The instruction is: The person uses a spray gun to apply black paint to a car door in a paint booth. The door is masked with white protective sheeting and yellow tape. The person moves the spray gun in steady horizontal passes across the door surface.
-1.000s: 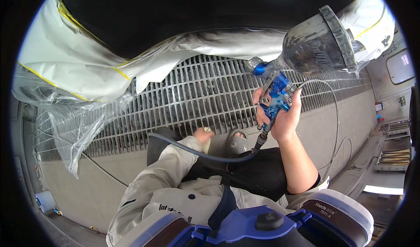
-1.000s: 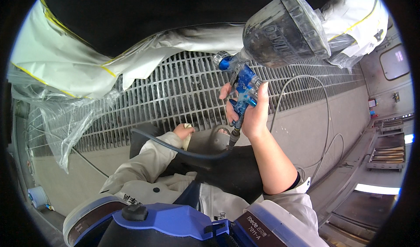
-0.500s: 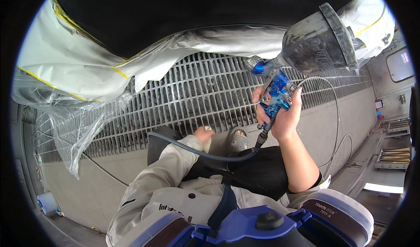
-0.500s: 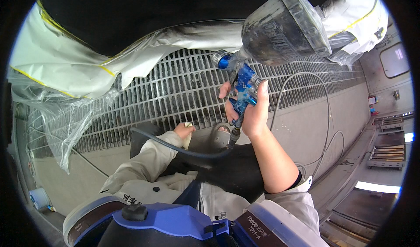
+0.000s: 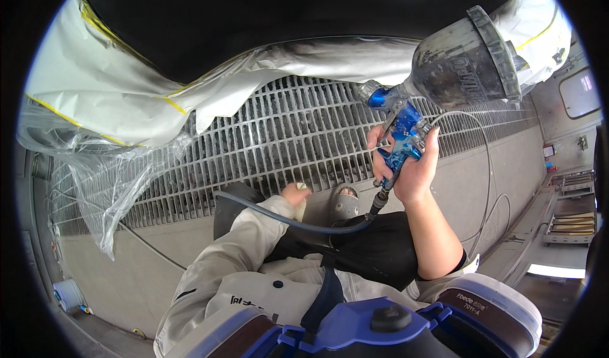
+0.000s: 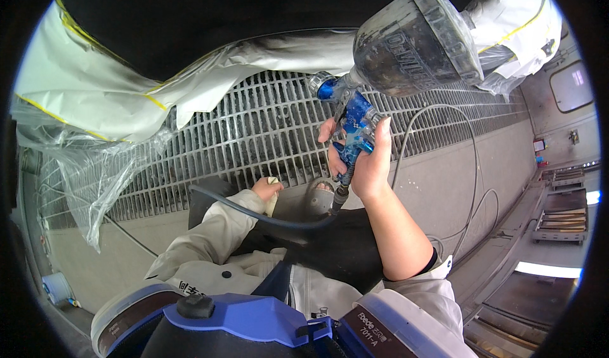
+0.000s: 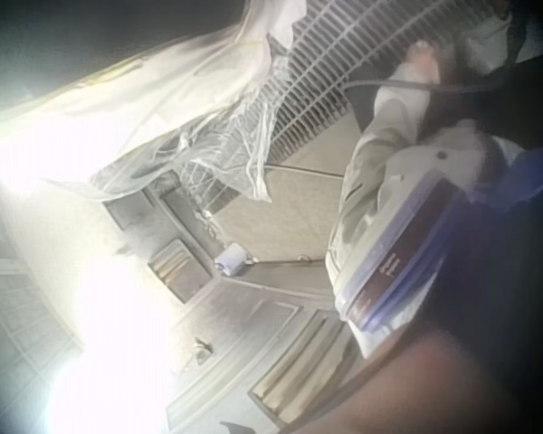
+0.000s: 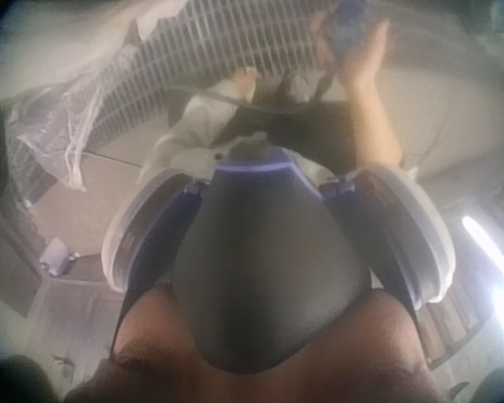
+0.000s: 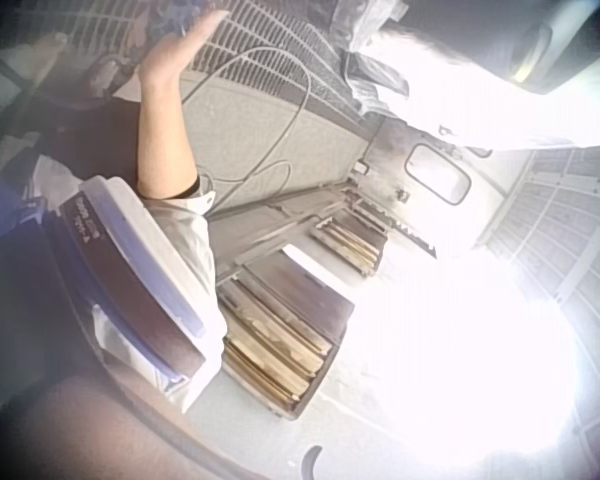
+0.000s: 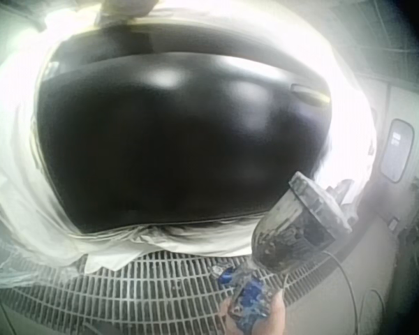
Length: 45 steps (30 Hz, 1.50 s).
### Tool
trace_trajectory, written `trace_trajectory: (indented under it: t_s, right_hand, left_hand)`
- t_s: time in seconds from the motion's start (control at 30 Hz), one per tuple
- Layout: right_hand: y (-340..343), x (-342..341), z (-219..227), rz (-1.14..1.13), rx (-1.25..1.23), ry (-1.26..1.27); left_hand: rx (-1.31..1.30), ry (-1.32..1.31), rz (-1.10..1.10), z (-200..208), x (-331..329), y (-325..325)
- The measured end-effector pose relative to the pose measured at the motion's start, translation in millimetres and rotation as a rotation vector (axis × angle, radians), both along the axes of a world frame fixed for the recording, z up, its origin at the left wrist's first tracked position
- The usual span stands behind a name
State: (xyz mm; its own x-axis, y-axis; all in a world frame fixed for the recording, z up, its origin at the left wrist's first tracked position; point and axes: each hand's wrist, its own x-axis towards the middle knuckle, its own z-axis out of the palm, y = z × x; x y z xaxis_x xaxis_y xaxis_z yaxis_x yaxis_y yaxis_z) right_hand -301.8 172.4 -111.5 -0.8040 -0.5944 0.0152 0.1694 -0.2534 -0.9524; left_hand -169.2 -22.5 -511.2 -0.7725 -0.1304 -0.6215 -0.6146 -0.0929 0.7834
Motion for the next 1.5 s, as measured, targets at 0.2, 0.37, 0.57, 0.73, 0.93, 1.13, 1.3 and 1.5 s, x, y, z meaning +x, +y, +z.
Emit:
trace_trajectory:
  t_s: [0.2,0.37,0.57,0.73,0.93,1.13,1.3,1.5]
  right_hand:
    - [-1,1,0,0.007,-0.006,-0.003]
    - [0,1,2,0.009,-0.019,0.011]
    - [0,1,2,0.008,-0.051,-0.003]
    - [2,0,2,0.009,-0.037,0.017]
    - [2,-2,1,0.018,-0.042,0.013]
    - [3,-6,1,0.009,-0.032,-0.016]
    - [1,-6,2,0.0,-0.034,-0.024]
    - [-3,-6,3,-0.014,-0.037,-0.033]
  left_hand:
    - [-0.009,0.01,0.031,-9,2,2]
    - [-0.107,-0.064,0.004,-14,0,-1]
    - [-0.061,-0.035,-0.004,-20,0,-4]
    - [-0.068,-0.024,0.004,-29,-1,-3]
    - [-0.064,0.002,-0.005,-24,-2,-4]
    - [-0.029,0.038,0.062,-15,-2,0]
    - [-0.039,0.039,0.065,-12,-3,2]
    - [-0.014,0.023,0.069,-10,-3,2]
